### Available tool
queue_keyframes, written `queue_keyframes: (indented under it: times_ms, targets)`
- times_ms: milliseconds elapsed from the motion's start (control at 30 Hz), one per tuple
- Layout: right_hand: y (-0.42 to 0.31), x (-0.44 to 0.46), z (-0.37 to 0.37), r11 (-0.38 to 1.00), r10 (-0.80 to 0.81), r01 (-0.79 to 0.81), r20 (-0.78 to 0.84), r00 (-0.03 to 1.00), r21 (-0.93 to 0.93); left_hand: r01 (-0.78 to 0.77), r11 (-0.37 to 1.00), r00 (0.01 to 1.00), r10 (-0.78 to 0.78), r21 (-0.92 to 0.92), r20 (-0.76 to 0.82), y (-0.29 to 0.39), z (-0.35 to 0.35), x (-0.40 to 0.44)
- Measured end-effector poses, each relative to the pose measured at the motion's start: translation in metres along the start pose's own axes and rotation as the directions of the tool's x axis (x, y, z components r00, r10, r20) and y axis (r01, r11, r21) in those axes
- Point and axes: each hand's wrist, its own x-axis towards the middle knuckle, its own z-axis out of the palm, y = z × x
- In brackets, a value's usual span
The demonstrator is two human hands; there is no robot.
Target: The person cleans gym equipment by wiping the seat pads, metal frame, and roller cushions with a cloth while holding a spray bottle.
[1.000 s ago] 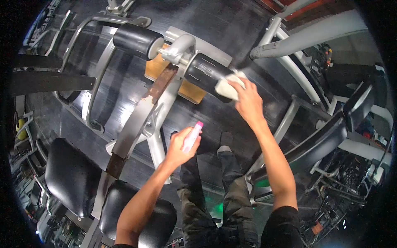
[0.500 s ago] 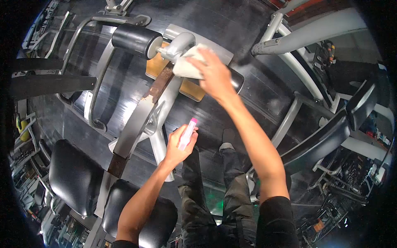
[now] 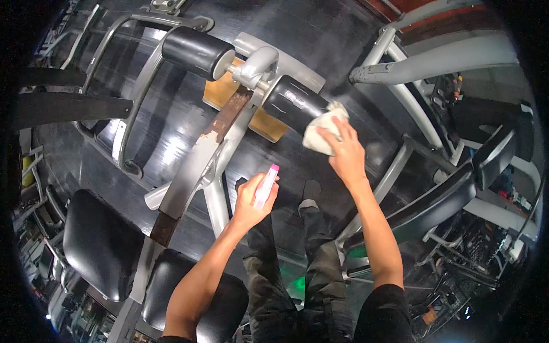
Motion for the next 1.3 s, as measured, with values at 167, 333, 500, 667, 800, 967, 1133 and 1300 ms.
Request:
queue_keyframes:
  times_ms: [167, 333, 500, 667, 800, 967, 1133, 1300]
  targets:
    - [0.031, 0.019, 0.003, 0.777, 0.501, -0.426, -0.044, 0.865, 0.463, -0.043, 0.999, 0.999, 0.043, 0.005, -0.009, 0.002, 0.0, 0.0]
    - [-0.01, 0.08, 0.013, 0.943, 0.145, 0.011, -0.441, 0.886, 0.332, -0.03, 1.0, 0.999, 0.03, 0.008, 0.025, -0.001, 0.003, -0.002]
    - [-0.051, 0.12, 0.045, 0.98, -0.144, 0.17, -0.218, 0.965, 0.105, 0.021, 0.999, 1.0, -0.022, 0.045, 0.017, 0.002, -0.004, 0.003]
    - [-0.029, 0.097, 0.023, 0.97, -0.066, 0.084, -0.084, 0.994, 0.229, 0.118, 0.992, 0.993, -0.118, 0.042, 0.017, 0.006, -0.009, 0.006]
    - [0.019, 0.047, 0.006, 0.989, 0.021, -0.025, 0.031, 0.999, 0.143, 0.104, 0.994, 0.994, -0.105, 0.035, 0.013, 0.003, -0.007, 0.005]
    - [0.103, 0.032, 0.026, 0.695, 0.419, -0.505, 0.282, 0.863, 0.512, 0.138, 0.989, 0.989, -0.14, 0.046, 0.043, 0.001, -0.006, 0.003]
    - [0.067, 0.054, 0.066, 0.576, 0.498, -0.368, 0.044, 0.866, 0.73, 0.145, 0.988, 0.988, -0.147, 0.057, 0.035, 0.002, -0.006, 0.002]
    - [0.007, 0.016, 0.046, 0.951, 0.223, -0.141, -0.292, 0.93, 0.276, 0.135, 0.987, 0.989, -0.139, 0.085, 0.044, -0.001, -0.004, 0.002]
